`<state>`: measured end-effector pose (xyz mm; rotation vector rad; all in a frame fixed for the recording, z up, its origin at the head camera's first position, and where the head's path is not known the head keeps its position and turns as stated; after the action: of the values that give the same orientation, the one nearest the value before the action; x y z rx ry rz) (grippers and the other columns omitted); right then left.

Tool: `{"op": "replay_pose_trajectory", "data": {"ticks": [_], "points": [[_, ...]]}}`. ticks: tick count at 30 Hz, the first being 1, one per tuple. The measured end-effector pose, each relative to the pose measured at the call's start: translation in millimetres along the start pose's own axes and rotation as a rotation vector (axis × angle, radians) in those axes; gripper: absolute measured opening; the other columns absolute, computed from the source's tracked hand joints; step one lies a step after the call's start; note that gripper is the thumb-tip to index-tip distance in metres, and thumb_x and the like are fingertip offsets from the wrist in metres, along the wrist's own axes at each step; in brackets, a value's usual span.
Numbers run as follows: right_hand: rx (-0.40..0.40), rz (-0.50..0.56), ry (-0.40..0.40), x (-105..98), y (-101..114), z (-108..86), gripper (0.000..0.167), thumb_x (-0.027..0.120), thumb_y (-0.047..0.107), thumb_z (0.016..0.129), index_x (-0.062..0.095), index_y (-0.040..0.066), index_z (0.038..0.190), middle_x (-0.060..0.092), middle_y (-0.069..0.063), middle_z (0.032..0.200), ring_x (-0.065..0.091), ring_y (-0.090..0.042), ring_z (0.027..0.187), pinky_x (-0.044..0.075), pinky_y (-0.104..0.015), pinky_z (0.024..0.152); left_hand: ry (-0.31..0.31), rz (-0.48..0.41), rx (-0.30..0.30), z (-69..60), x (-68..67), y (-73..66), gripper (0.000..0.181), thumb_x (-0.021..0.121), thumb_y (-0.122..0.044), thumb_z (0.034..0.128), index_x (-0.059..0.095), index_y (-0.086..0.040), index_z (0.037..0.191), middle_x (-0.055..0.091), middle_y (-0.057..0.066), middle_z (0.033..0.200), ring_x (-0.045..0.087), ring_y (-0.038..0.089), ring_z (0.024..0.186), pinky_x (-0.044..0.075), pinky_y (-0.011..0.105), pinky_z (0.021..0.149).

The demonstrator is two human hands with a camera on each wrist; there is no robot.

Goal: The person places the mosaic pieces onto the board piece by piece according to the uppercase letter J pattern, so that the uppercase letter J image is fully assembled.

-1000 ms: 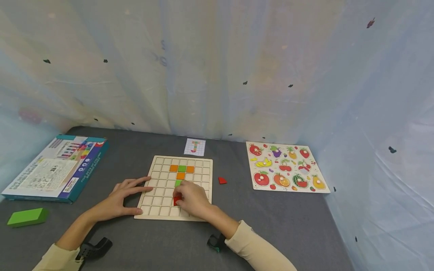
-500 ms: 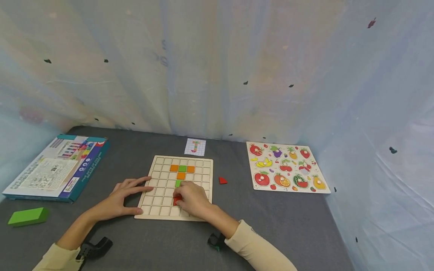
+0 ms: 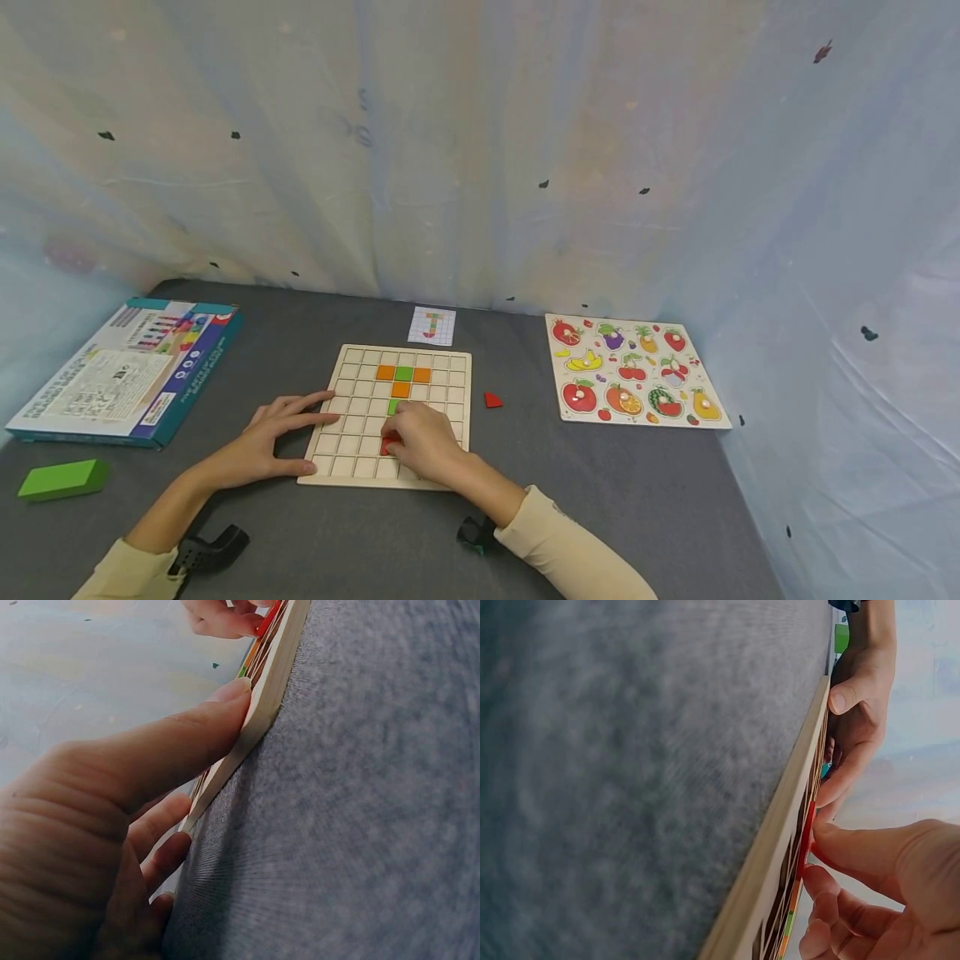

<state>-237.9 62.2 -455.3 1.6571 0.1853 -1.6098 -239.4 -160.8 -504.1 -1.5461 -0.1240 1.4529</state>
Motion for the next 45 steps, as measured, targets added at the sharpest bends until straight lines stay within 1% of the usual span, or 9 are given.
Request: {"op": "replay_pose_trajectory", "data": {"ticks": [7, 10, 14, 17, 23, 34, 39, 42, 45], "points": [[-0.034, -0.025, -0.022, -1.3, 1.4, -1.7, 0.008, 0.08, 0.01, 0.084, 0.079, 0.013, 0.092, 0.061, 0.004, 0.083, 0.053, -0.007, 0.074, 0.038, -0.017, 0.06, 0.002, 0.003, -0.018, -0.4, 0.3, 0.5, 0.066, 0.082, -0.039, 0.0805, 0.06, -0.023, 0.14, 0.033, 0.01, 0.159, 0.032, 0.025, 0.13, 0.023, 0.052, 0.088], [-0.087, -0.104, -0.036, -4.2, 5.1, -9.2, 0.009, 0.079, 0.014, 0.086, 0.078, 0.013, 0.095, 0.06, 0.003, 0.088, 0.054, -0.01, 0.08, 0.04, -0.018, 0.064, 0.004, -0.002, -0.022, -0.2, 1.1, 0.6, 0.066, 0.082, -0.039, 0.0804, 0.06, -0.023, 0.14, 0.033, 0.01, 0.159, 0.032, 0.024, 0.13, 0.022, 0.053, 0.088], [-0.176, -0.279, 0.013, -5.6, 14.3, -30.6, 0.027, 0.076, 0.031, 0.09, 0.074, 0.015, 0.112, 0.062, -0.002, 0.116, 0.056, -0.017, 0.107, 0.045, -0.032, 0.083, 0.008, 0.0, -0.02, 0.3, 2.3, 0.8, 0.066, 0.082, -0.039, 0.0805, 0.059, -0.024, 0.141, 0.033, 0.01, 0.159, 0.032, 0.023, 0.129, 0.023, 0.053, 0.088], [-0.219, -0.356, 0.107, -1.9, 19.8, -48.6, 0.05, 0.066, 0.046, 0.094, 0.062, 0.015, 0.134, 0.052, -0.006, 0.143, 0.045, -0.024, 0.134, 0.04, -0.047, 0.1, 0.005, 0.001, -0.02, 0.6, 2.4, 1.0, 0.066, 0.082, -0.039, 0.0803, 0.059, -0.024, 0.141, 0.033, 0.01, 0.159, 0.032, 0.023, 0.129, 0.023, 0.052, 0.088], [-0.213, -0.329, 0.24, 6.9, 21.4, -69.1, 0.069, 0.051, 0.055, 0.099, 0.04, 0.013, 0.153, 0.031, -0.007, 0.161, 0.024, -0.027, 0.149, 0.024, -0.058, 0.112, 0.004, 0.001, -0.027, 0.2, 2.3, 1.7, 0.067, 0.082, -0.04, 0.0802, 0.059, -0.025, 0.141, 0.033, 0.01, 0.159, 0.031, 0.023, 0.13, 0.023, 0.053, 0.088], [-0.204, -0.306, 0.259, 9.9, 17.8, -68.5, 0.067, 0.047, 0.055, 0.1, 0.04, 0.015, 0.153, 0.03, -0.006, 0.162, 0.021, -0.028, 0.149, 0.022, -0.06, 0.112, 0.001, 0.007, -0.024, -0.1, 1.1, 1.9, 0.067, 0.082, -0.04, 0.0799, 0.059, -0.025, 0.141, 0.033, 0.009, 0.159, 0.031, 0.023, 0.13, 0.023, 0.053, 0.088], [-0.177, -0.231, 0.172, -3.8, 9.8, -64.4, 0.059, 0.059, 0.048, 0.098, 0.05, 0.015, 0.146, 0.039, -0.008, 0.156, 0.03, -0.031, 0.146, 0.025, -0.059, 0.111, 0.002, 0.012, -0.031, -0.5, 1.2, 3.4, 0.068, 0.083, -0.041, 0.0794, 0.059, -0.025, 0.141, 0.034, 0.009, 0.159, 0.031, 0.023, 0.129, 0.022, 0.052, 0.088], [-0.14, -0.168, 0.029, -20.7, -4.4, -62.4, 0.043, 0.07, 0.034, 0.094, 0.063, 0.013, 0.13, 0.053, -0.011, 0.143, 0.044, -0.03, 0.135, 0.034, -0.055, 0.105, 0.004, 0.012, -0.034, -0.8, 1.6, 4.2, 0.068, 0.082, -0.042, 0.0795, 0.059, -0.026, 0.141, 0.033, 0.008, 0.159, 0.031, 0.023, 0.129, 0.022, 0.052, 0.088], [-0.09, -0.147, -0.162, -41.5, -27.3, -61.2, 0.029, 0.08, 0.018, 0.086, 0.072, 0.009, 0.112, 0.065, -0.009, 0.12, 0.059, -0.026, 0.111, 0.045, -0.048, 0.09, 0.006, 0.01, -0.035, -0.6, 1.6, 4.4, 0.068, 0.082, -0.042, 0.0795, 0.059, -0.027, 0.141, 0.033, 0.008, 0.159, 0.031, 0.023, 0.129, 0.022, 0.052, 0.088]]}}
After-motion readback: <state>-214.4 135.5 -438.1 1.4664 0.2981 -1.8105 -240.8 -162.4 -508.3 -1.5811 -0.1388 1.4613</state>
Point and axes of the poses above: each hand's wrist, its own z-axis towards the middle knuckle, its own x-axis out of the palm, y = z × x, the point moved 6 cm from there along z, towards the middle knuckle
